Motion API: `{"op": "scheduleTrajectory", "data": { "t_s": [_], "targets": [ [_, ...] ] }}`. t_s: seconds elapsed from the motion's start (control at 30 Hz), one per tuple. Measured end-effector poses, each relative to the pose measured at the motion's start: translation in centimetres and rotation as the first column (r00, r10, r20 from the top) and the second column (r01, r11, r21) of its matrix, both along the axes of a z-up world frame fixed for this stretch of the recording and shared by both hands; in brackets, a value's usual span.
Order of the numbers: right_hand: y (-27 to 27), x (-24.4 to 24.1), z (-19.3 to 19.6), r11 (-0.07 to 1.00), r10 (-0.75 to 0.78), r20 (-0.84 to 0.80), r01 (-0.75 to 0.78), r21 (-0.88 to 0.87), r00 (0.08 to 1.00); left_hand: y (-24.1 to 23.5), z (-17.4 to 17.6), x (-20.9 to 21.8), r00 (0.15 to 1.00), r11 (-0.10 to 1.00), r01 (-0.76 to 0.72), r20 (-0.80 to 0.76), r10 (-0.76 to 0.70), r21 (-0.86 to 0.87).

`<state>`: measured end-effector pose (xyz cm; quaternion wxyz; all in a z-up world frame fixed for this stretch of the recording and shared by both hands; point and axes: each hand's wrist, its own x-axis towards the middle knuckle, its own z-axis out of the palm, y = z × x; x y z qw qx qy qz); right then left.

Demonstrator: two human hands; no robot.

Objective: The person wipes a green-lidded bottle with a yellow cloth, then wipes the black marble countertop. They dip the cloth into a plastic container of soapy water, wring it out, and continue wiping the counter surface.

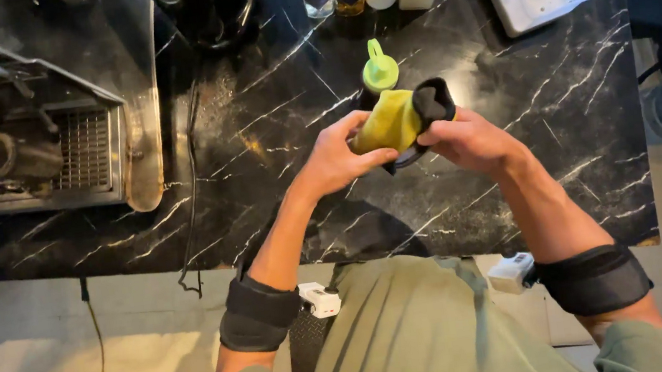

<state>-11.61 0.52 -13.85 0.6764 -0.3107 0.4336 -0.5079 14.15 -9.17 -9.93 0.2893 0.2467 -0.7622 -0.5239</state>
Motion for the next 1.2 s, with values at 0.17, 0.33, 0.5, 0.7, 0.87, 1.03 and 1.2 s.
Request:
{"op": "scheduleTrajectory", "data": {
  "t_s": [0.17, 0.33, 0.5, 0.7, 0.87, 1.03, 1.2],
  "targets": [
    [1.5, 0.4, 1.5, 0.995, 0.098, -0.073, -0.098, 0.002, 0.993, 1.2, -3.5, 2.3, 0.975, 0.993, -0.108, 0.197, 0.099, 0.036],
    [2.5, 0.8, 0.4, 0.981, 0.195, -0.33, -0.178, 0.083, 0.924, 2.8, -2.7, 2.3, 0.99, 0.984, -0.136, -0.003, 0.138, 0.116],
    [2.6, 2.6, 1.3, 0.977, 0.162, -0.517, -0.21, -0.036, 0.841, 3.1, -3.0, 0.2, 0.998, 0.999, -0.038, 0.054, 0.037, 0.03],
    [3.6, -0.1, 3.0, 0.965, 0.152, -0.732, -0.261, -0.037, 0.665, 2.0, -4.2, 1.6, 0.98, 0.978, -0.168, 0.128, 0.152, 0.12],
    [5.3, -3.7, -0.7, 0.95, -0.072, -0.976, -0.284, -0.13, 0.204, 1.5, -4.4, 3.0, 0.951, 0.962, -0.231, 0.177, 0.255, -0.145],
    [3.9, -3.1, -0.2, 0.943, -0.315, -0.942, 0.152, -0.297, 0.115, -0.6, -7.1, 2.7, 0.88, 0.881, -0.472, 0.08, 0.468, 0.037],
    [-3.9, -3.0, -3.8, 0.856, -0.513, -0.57, 0.433, -0.282, 0.642, -5.1, -8.3, -2.7, 0.826, 0.856, -0.476, -0.231, 0.513, 0.199]
  ]
}}
